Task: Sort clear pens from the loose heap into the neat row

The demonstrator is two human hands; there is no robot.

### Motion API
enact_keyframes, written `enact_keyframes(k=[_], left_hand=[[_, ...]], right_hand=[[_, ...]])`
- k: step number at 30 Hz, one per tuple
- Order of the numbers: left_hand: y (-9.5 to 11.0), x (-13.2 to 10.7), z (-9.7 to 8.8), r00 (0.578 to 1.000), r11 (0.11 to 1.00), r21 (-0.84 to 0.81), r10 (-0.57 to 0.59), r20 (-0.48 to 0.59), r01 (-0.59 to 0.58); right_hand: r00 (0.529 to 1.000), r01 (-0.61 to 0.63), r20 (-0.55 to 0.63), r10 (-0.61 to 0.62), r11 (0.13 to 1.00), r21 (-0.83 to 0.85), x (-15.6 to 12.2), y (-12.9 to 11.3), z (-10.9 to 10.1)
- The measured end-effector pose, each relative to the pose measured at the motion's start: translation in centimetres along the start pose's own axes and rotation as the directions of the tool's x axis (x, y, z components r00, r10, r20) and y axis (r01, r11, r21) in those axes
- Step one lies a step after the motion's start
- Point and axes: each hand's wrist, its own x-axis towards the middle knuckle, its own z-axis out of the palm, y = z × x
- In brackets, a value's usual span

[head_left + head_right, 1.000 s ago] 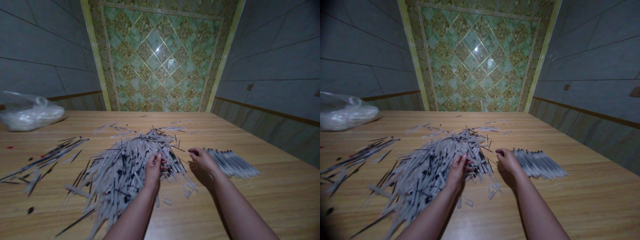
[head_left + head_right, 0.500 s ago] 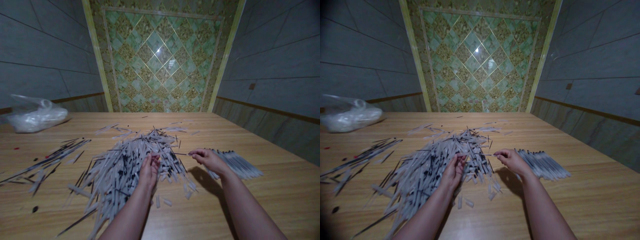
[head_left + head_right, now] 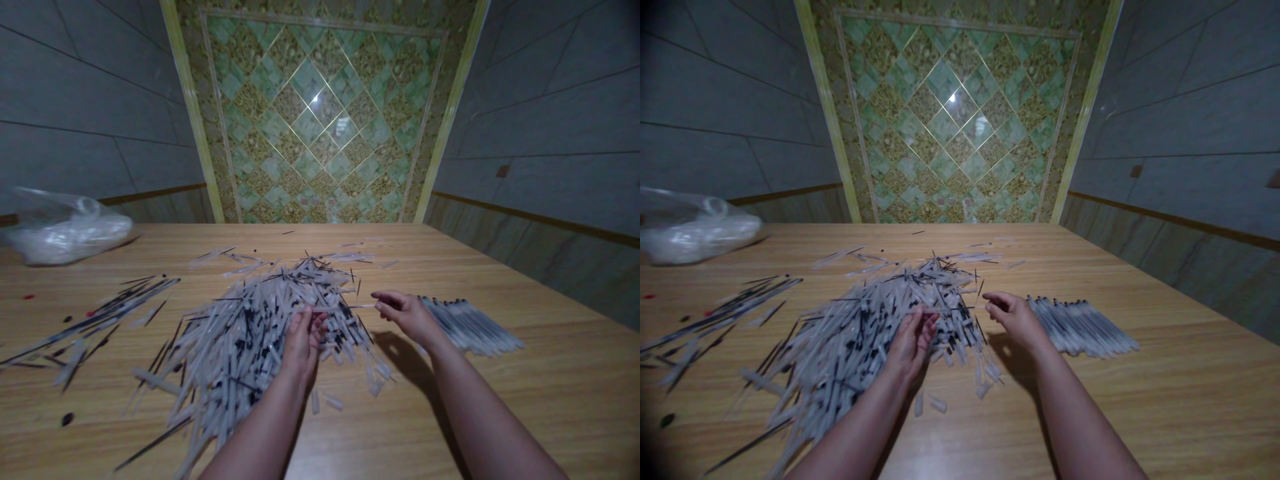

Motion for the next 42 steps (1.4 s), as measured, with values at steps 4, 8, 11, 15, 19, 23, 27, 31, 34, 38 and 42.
enact_keyframes(k=[4,8,11,15,19,23,27,31,34,38,42], left_hand=[[-0.7,-1.0,0.7,0.995,0.994,0.060,-0.091,0.033,0.088],[-0.7,-1.3,1.0,0.989,0.989,0.062,-0.135,0.061,0.131],[-0.5,-1.0,0.9,0.995,0.995,0.036,-0.094,0.020,0.093],[-0.5,-0.5,0.6,0.998,0.997,0.029,-0.068,-0.008,0.068],[-0.4,-0.2,0.3,0.999,0.999,0.016,-0.045,-0.022,0.046],[-0.3,0.0,0.2,0.999,0.999,-0.001,-0.037,-0.022,0.037],[-0.2,0.1,0.2,0.999,0.999,-0.013,-0.037,-0.023,0.036],[0.0,0.1,0.2,1.000,0.999,-0.025,-0.023,-0.021,0.023],[0.1,-0.1,0.4,1.000,1.000,-0.011,-0.025,-0.014,0.025],[0.0,-0.3,0.5,0.999,0.999,0.015,-0.034,-0.014,0.034],[-0.2,-0.3,0.4,0.999,0.999,0.032,-0.041,-0.015,0.042]], right_hand=[[0.995,0.097,-0.010,-0.097,0.995,0.032,-0.4,-0.3,2.6],[0.978,0.181,0.096,-0.185,0.982,0.048,-0.2,0.8,3.9],[0.992,0.126,-0.003,-0.127,0.991,-0.052,0.4,2.5,3.4],[0.997,0.079,0.031,-0.073,0.933,-0.350,0.7,4.3,2.6],[0.990,0.128,0.116,-0.084,0.878,-0.461,0.3,4.5,3.2],[0.978,0.190,0.161,-0.132,0.881,-0.434,-0.2,3.9,4.3],[0.958,0.254,0.231,-0.171,0.880,-0.402,-0.7,2.9,5.4],[0.934,0.321,0.281,-0.221,0.866,-0.384,-1.3,2.3,6.5],[0.919,0.352,0.322,-0.226,0.839,-0.415,-1.6,2.2,7.2],[0.902,0.393,0.364,-0.230,0.787,-0.476,-1.8,2.4,7.9],[0.888,0.411,0.398,-0.229,0.784,-0.466,-1.9,2.5,8.3]])
